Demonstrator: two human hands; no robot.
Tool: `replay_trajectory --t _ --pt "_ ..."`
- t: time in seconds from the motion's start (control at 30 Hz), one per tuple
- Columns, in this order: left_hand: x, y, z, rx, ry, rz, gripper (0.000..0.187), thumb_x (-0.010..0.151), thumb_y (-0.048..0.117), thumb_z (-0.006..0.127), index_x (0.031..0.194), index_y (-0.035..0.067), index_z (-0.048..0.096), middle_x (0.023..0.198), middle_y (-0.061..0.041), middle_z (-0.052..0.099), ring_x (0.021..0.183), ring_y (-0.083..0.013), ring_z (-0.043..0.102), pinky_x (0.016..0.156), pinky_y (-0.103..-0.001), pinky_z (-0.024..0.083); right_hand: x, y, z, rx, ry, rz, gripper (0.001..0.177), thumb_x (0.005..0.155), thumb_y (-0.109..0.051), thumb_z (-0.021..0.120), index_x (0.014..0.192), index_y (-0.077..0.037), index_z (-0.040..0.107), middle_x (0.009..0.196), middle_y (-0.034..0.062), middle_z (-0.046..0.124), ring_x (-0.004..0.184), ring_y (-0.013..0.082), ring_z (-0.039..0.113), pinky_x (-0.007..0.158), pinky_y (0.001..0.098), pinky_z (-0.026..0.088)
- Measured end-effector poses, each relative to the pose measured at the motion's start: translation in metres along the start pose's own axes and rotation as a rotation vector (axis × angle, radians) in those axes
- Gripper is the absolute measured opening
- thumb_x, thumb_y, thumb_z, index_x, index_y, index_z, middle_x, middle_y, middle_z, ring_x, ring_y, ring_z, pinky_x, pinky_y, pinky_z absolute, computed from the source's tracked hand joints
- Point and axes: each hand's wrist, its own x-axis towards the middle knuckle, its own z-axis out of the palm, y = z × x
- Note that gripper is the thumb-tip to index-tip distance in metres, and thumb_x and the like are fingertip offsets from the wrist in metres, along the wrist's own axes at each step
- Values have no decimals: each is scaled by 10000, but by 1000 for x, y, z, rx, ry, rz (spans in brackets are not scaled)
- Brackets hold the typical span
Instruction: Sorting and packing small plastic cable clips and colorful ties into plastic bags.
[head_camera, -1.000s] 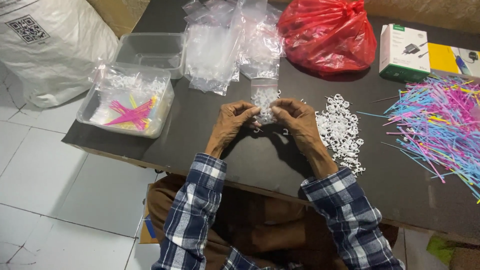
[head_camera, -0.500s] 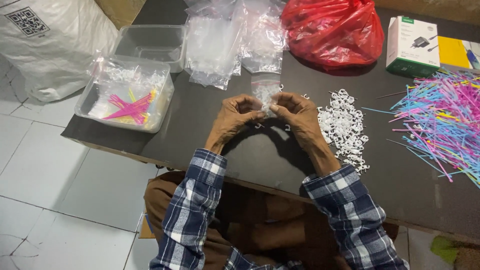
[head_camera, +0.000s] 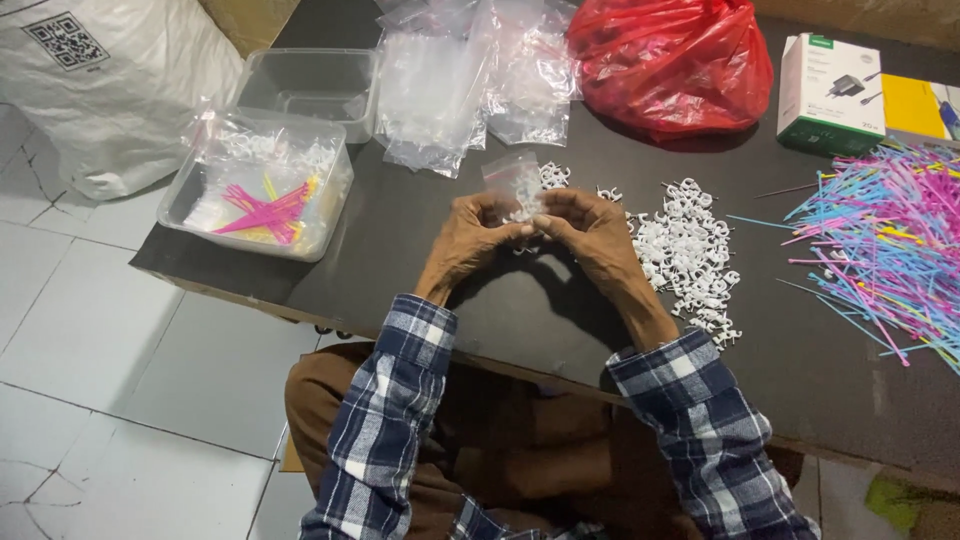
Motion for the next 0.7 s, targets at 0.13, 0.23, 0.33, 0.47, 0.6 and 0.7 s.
replay_trajectory --t 0.13,0.23,0.33,0.47,0.6,0.7 --pt "9 -20 -3 167 35 -5 346 728 251 932 1008 118 779 669 -77 706 637 -125 706 624 -249 570 -2 -2 5 65 38 -15 365 857 -120 823 1182 -22 688 960 102 753 886 126 714 837 290 611" --pt "8 -18 -4 34 -7 -5 281 815 290 863 1012 110 775 715 -37 742 663 -76 696 679 -240 588 1 5 -1 21 40 -55 299 888 -130 808 1147 -20 707 929 119 755 857 133 705 796 289 612" --pt "6 -14 -6 80 -57 84 243 906 361 807 999 137 789 724 -41 729 713 -29 609 657 -234 566 0 7 -3 29 76 -46 289 907 -115 790 1158 0 702 920 134 759 842 138 724 792 283 617" --pt "-5 8 -3 17 -76 55 280 943 384 743 1000 113 779 743 -50 750 700 -70 672 668 -244 592 -1 -1 1 -11 91 -64 294 899 -134 808 1146 -6 712 892 125 754 819 121 695 751 263 597" --pt "3 -7 -8 -4 -114 62 255 933 317 760 1057 95 780 786 -87 767 740 -65 672 622 -249 606 -1 1 1 -18 109 -65 291 892 -141 816 1132 -11 716 872 119 755 805 110 685 731 243 585" --pt "5 -12 -6 -92 -119 -1 308 827 198 845 1065 37 736 834 -78 773 728 -120 734 565 -251 624 0 5 2 4 135 -72 281 877 -139 831 1106 -16 723 864 104 751 815 106 694 731 233 594"
